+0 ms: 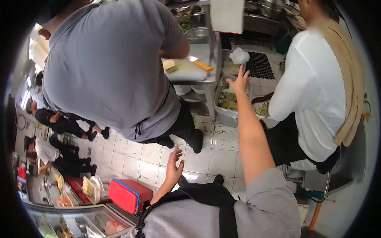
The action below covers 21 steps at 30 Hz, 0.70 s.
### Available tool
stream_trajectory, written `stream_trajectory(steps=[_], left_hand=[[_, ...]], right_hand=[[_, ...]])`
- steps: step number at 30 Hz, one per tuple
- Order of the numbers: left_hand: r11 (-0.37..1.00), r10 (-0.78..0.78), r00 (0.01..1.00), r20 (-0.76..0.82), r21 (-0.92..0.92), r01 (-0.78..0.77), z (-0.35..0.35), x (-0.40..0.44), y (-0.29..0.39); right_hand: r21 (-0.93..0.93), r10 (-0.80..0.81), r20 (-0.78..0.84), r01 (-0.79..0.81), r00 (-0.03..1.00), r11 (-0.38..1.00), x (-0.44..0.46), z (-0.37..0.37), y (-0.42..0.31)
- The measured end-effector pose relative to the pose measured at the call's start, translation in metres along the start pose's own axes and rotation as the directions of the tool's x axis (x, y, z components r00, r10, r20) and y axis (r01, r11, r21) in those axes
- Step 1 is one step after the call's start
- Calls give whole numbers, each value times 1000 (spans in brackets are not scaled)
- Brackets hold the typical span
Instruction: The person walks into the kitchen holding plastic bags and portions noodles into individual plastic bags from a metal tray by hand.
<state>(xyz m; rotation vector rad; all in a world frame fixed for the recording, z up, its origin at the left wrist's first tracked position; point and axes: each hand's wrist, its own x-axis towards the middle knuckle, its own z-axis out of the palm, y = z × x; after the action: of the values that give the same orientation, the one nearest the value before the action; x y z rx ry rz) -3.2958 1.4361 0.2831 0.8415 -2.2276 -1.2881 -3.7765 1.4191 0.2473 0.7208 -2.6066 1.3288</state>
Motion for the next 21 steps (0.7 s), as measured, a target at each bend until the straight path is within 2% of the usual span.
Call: stream_trajectory(steps=[1, 2, 3, 4, 5, 6, 7, 8, 10, 13, 15, 16, 19, 21], left_hand=[[998, -52, 996, -67, 24, 54, -7, -16, -17], [994, -105, 989, -100, 18, 108, -13, -32, -32], [987, -160, 978, -135, 12, 163, -22, -49, -48], [970, -242, 959, -148, -49, 238, -28, -67, -67], [945, -323, 935, -148, -108, 309, -36, -85, -83], [912, -397, 907, -140, -169, 373, -46, -98, -102], [923, -379, 914, -148, -132, 361, -57, -103, -116], [931, -364, 917, -163, -98, 352, -67, -111, -128], [920, -392, 894, -219, -93, 380, -95, -127, -135], [912, -410, 830, -378, -158, 379, -157, -142, -129], [915, -396, 782, -482, -139, 379, -210, -149, -130], [912, -403, 734, -547, -171, 373, -235, -156, -139], [884, -446, 544, -711, -255, 392, -305, -175, -177], [856, -463, 403, -789, -281, 434, -331, -190, -209]], right_hand=[[37, -19, 80, 16, 997, 999, -17, 32, 20], [-71, -45, 197, 60, 979, 996, -59, 54, 24], [26, -127, 347, 126, 929, 992, -98, 93, 53], [-63, -41, 417, 74, 908, 995, -157, 98, 39], [-84, -75, 537, 142, 840, 986, -210, 133, 70], [-180, 55, 662, 88, 747, 980, -268, 164, 94], [-148, 51, 798, 113, 601, 982, -313, 163, 90], [-85, 82, 839, -19, 538, 996, -355, 154, 78], [-9, -24, 869, 65, 494, 998, -404, 132, 31], [-128, 86, 903, 71, 422, 989, -432, 129, -71], [60, -140, 915, 216, 379, 975, -443, 183, -112], [154, -250, 905, 281, 345, 947, -450, 213, -135], [285, -311, 936, 164, 166, 944, -459, 284, -256], [394, -412, 905, 155, 106, 906, -470, 319, -319]])
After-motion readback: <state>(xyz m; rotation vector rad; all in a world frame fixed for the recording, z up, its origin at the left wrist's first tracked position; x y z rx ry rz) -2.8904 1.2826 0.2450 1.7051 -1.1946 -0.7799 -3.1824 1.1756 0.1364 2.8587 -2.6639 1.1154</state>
